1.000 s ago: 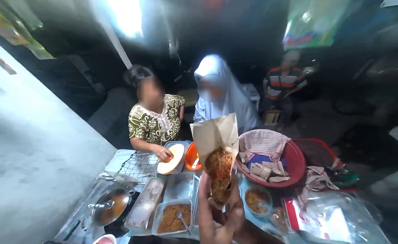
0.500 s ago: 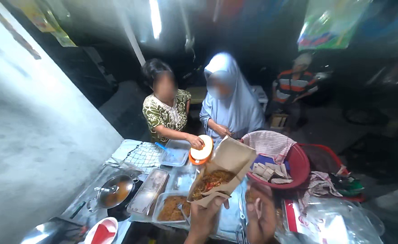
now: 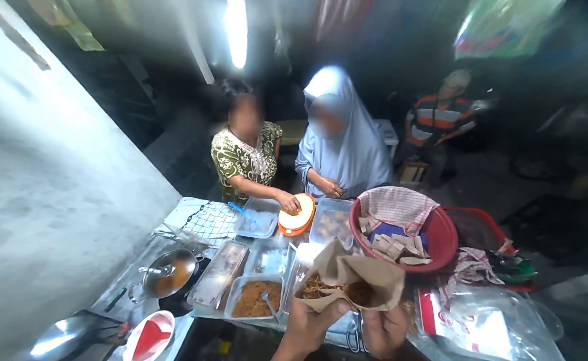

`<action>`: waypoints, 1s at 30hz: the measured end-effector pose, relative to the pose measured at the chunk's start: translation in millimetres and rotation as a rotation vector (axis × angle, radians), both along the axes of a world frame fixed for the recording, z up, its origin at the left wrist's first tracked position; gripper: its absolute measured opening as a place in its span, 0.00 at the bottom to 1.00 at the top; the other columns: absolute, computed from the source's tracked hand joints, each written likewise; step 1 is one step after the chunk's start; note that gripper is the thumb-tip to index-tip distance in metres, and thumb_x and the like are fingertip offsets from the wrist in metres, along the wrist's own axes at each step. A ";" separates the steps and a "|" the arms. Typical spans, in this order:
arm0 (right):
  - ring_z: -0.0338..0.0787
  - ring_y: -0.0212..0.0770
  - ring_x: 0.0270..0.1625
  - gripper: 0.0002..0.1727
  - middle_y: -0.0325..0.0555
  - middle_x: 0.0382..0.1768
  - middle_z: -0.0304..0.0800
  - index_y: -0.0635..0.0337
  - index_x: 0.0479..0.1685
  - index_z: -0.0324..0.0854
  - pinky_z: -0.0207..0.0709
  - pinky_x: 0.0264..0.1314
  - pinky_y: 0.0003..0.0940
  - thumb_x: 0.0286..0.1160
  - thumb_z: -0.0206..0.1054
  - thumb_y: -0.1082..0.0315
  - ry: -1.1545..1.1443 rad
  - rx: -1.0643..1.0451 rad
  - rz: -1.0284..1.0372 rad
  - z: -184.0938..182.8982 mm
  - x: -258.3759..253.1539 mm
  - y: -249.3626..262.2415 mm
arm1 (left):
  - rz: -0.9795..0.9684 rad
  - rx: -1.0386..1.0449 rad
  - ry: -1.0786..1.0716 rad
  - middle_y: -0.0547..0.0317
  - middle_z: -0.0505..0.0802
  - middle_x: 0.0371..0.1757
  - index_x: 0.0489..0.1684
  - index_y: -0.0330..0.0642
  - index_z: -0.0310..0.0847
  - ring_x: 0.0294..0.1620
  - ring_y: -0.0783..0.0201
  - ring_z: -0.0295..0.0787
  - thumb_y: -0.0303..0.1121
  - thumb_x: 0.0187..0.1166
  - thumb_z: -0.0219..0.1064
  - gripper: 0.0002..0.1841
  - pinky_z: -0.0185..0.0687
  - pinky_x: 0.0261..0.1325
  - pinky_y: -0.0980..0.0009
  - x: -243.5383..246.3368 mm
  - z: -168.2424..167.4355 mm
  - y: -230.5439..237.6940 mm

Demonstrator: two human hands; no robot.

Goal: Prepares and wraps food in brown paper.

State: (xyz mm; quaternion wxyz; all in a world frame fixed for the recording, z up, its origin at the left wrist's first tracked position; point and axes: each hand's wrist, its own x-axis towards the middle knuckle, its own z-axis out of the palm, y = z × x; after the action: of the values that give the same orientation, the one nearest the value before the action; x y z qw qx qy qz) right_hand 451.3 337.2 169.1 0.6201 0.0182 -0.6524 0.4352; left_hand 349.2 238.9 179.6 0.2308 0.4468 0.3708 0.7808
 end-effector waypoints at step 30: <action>0.73 0.44 0.85 0.17 0.33 0.77 0.82 0.45 0.72 0.80 0.64 0.90 0.52 0.88 0.60 0.64 -0.139 0.443 -0.460 8.7 70.1 17.0 | 0.151 -0.554 -0.248 0.64 0.86 0.50 0.70 0.30 0.59 0.50 0.81 0.86 0.19 0.80 0.58 0.21 0.87 0.55 0.79 31.6 -29.9 13.5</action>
State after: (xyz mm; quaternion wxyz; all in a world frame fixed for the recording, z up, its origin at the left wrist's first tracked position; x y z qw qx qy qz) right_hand 521.4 354.2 177.8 0.6372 -0.0249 -0.7591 0.1311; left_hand 380.8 252.5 149.7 0.3284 0.2395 0.5709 0.7134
